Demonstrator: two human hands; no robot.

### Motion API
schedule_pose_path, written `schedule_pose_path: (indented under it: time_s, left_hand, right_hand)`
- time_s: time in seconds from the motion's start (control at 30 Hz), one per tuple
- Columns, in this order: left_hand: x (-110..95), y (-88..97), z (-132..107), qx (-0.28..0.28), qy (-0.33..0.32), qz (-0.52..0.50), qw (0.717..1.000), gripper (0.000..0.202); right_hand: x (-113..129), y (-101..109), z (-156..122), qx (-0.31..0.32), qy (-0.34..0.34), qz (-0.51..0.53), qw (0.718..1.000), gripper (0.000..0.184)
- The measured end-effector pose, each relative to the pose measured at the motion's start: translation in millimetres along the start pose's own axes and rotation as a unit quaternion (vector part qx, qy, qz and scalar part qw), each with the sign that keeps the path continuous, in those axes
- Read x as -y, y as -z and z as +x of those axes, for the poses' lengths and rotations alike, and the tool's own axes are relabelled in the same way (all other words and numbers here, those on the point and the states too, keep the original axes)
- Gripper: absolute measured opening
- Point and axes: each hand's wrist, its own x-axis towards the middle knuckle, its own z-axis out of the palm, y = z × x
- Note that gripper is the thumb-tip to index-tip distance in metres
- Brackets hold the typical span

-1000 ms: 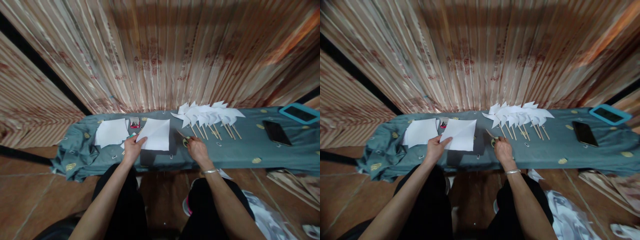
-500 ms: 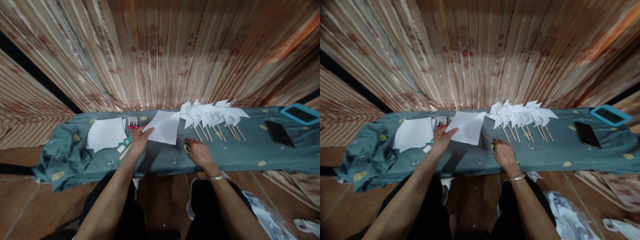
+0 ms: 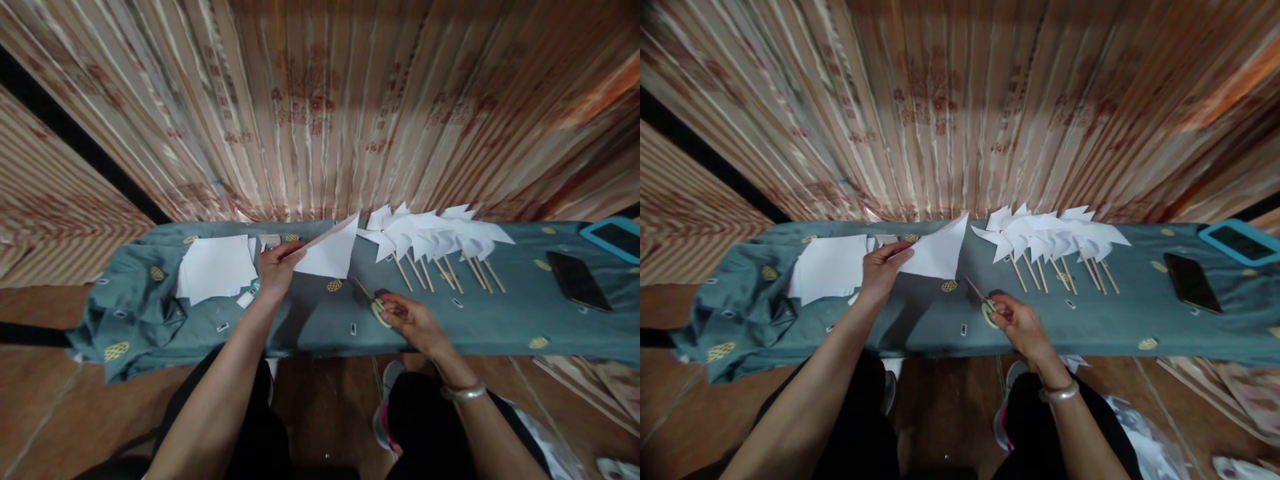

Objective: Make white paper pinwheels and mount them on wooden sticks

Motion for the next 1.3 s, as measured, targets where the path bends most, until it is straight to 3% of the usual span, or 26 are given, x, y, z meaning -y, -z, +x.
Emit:
schedule_pose_path:
  time_s: [0.1, 0.17, 0.33, 0.57, 0.63, 0.7, 0.83, 0.93, 1.03, 1.17, 1.27, 1.3]
  left_hand:
    - [2.4, -3.5, 3.3, -0.012, 0.025, -0.037, 0.999, 0.026]
    - [3.9, -6.5, 4.4, -0.014, 0.043, -0.055, 0.997, 0.031]
    - [5.6, -13.5, 3.9, -0.006, 0.069, -0.085, 0.994, 0.038]
    - [12.9, -22.7, 1.1, 0.023, 0.080, -0.087, 0.993, 0.032]
    - [15.5, -24.7, 0.9, 0.030, 0.068, -0.063, 0.995, 0.030]
    - [17.1, -26.4, 0.7, 0.035, 0.054, -0.042, 0.997, 0.028]
    - [16.8, -30.5, -2.0, 0.052, 0.037, -0.003, 0.998, 0.027]
    - [15.5, -35.5, -7.3, 0.066, 0.040, 0.014, 0.997, 0.026]
    - [14.7, -41.1, -15.2, 0.091, 0.048, 0.016, 0.995, 0.025]
    - [15.2, -48.5, -25.9, 0.127, 0.061, 0.023, 0.990, 0.026]
    - [16.4, -55.3, -32.8, 0.147, 0.068, 0.026, 0.986, 0.023]
    - [16.8, -57.7, -35.1, 0.152, 0.068, 0.027, 0.986, 0.021]
  right_hand:
    - [6.1, 5.2, -5.1, 0.032, -0.037, 0.221, 0.974, 0.043]
    - [13.3, 6.6, -9.0, 0.034, -0.066, 0.292, 0.954, 0.045]
    - [22.8, 1.0, -12.8, 0.062, -0.114, 0.358, 0.925, 0.041]
    - [13.0, -12.9, -7.5, 0.064, -0.094, 0.478, 0.871, 0.034]
    - [9.2, -15.3, -5.2, 0.061, -0.081, 0.458, 0.883, 0.032]
    - [4.2, -16.2, -2.1, 0.039, -0.066, 0.390, 0.918, 0.036]
    - [-7.6, -14.7, 1.6, -0.106, 0.017, 0.097, 0.990, 0.041]
    - [-11.1, -13.7, -0.5, -0.156, 0.119, -0.147, 0.969, 0.032]
    - [-8.1, -12.2, -2.8, -0.142, 0.184, -0.248, 0.941, 0.031]
    - [0.2, -5.0, -0.7, -0.164, 0.169, -0.209, 0.949, 0.033]
    - [8.3, -2.0, 2.8, -0.166, 0.103, 0.006, 0.981, 0.040]
    - [11.6, -3.0, 3.9, -0.158, 0.083, 0.108, 0.978, 0.043]
